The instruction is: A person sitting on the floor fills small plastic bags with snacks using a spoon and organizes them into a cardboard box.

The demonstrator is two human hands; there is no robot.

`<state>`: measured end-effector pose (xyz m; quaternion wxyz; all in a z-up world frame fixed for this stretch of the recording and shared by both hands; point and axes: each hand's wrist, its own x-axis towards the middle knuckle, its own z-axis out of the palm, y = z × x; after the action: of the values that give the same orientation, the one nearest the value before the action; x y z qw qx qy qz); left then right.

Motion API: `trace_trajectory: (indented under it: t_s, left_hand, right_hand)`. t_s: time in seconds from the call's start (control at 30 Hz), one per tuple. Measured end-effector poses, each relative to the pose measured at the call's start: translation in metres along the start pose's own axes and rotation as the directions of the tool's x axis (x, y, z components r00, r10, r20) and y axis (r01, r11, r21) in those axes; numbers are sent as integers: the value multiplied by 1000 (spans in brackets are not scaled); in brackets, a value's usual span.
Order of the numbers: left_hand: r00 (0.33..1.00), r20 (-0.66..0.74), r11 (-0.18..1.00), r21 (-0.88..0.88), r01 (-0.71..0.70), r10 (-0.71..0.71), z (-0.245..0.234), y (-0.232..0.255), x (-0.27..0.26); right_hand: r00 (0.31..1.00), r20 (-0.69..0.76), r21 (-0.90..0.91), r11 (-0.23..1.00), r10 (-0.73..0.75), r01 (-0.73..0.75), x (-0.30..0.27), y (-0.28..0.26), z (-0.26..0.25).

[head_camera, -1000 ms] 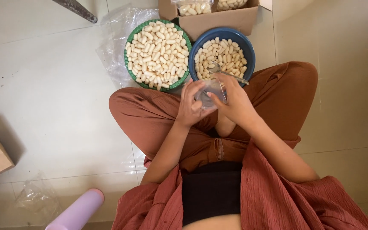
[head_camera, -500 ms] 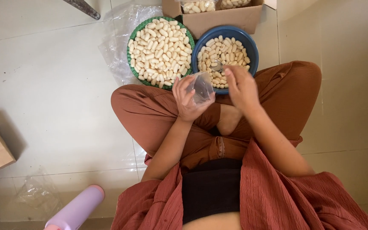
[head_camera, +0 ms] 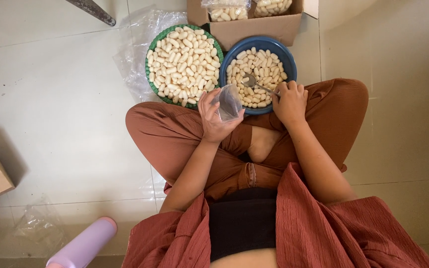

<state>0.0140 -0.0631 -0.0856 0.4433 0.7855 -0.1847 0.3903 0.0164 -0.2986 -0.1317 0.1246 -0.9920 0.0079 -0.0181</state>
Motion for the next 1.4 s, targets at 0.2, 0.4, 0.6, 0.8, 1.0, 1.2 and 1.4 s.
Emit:
trace_trajectory:
  t_s: [0.2, 0.4, 0.6, 0.8, 1.0, 1.2, 1.4]
  left_hand:
    - [1000, 15, 1000, -2, 16, -16, -1, 0, -1]
    - [999, 37, 1000, 1, 7, -7, 2, 2, -1]
    - [999, 37, 1000, 0, 7, -7, 1, 2, 0]
    - [999, 44, 1000, 9, 28, -29, 0, 1, 1]
    - [997, 60, 999, 11, 44, -45, 2, -4, -3]
    - [988, 133, 997, 16, 70, -72, 8, -18, -14]
    - [975, 201, 994, -22, 107, -100, 13, -24, -18]
  right_hand:
    - [985, -61, 628, 773, 162, -89, 2, -10, -30]
    - [983, -53, 846, 531, 173, -48, 19, -13, -10]
    - [960, 201, 930, 271, 195, -249, 24, -13, 1]
    - [922, 259, 953, 79, 289, -292, 28, -3, 0]
    - [891, 137, 980, 70, 432, -184, 24, -1, -3]
    - [841, 9, 980, 162, 541, -115, 13, 8, -37]
    - [840, -53, 992, 122, 540, -16, 0, 0, -87]
